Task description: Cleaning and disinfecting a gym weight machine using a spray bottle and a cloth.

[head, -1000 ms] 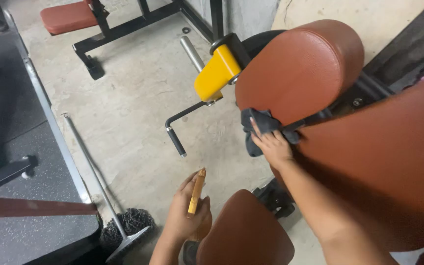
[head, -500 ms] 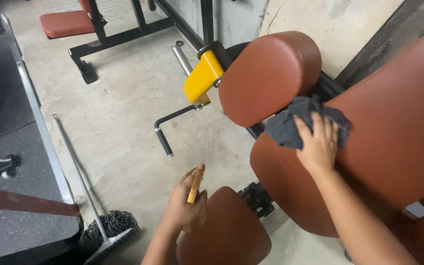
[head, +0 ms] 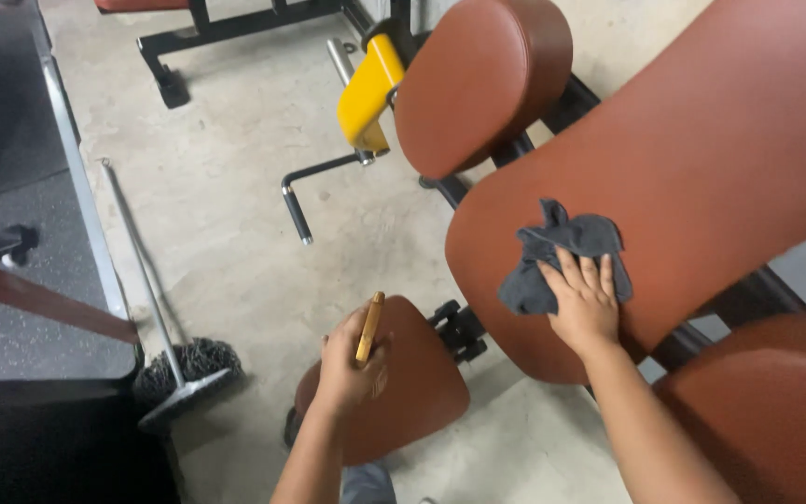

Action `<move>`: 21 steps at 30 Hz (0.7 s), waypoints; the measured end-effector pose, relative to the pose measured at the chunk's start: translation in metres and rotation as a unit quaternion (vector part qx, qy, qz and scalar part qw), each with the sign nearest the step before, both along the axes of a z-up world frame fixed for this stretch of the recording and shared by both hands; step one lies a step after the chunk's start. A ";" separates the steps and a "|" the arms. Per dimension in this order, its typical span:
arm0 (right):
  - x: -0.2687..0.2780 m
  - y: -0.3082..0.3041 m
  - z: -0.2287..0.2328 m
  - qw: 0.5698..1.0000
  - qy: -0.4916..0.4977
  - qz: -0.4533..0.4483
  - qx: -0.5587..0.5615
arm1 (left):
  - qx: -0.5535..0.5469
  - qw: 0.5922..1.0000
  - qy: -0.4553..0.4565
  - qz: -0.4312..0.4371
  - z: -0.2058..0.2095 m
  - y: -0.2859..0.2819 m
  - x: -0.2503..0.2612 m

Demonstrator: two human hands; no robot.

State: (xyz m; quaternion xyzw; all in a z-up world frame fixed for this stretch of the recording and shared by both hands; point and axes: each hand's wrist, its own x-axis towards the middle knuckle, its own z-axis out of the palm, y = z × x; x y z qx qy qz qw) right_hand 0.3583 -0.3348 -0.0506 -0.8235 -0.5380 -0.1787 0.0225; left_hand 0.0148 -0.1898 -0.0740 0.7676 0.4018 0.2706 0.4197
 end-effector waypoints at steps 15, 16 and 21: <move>-0.024 -0.021 -0.121 0.990 0.080 0.038 -0.111 | -0.073 0.979 -0.163 0.095 -0.075 -0.129 -0.058; -0.021 -0.022 -0.158 0.989 0.104 0.045 -0.095 | -0.129 0.977 -0.126 0.110 -0.065 -0.130 -0.061; -0.069 -0.014 -0.300 0.885 0.461 -0.032 0.064 | -0.108 0.982 -0.088 0.126 -0.068 -0.125 -0.074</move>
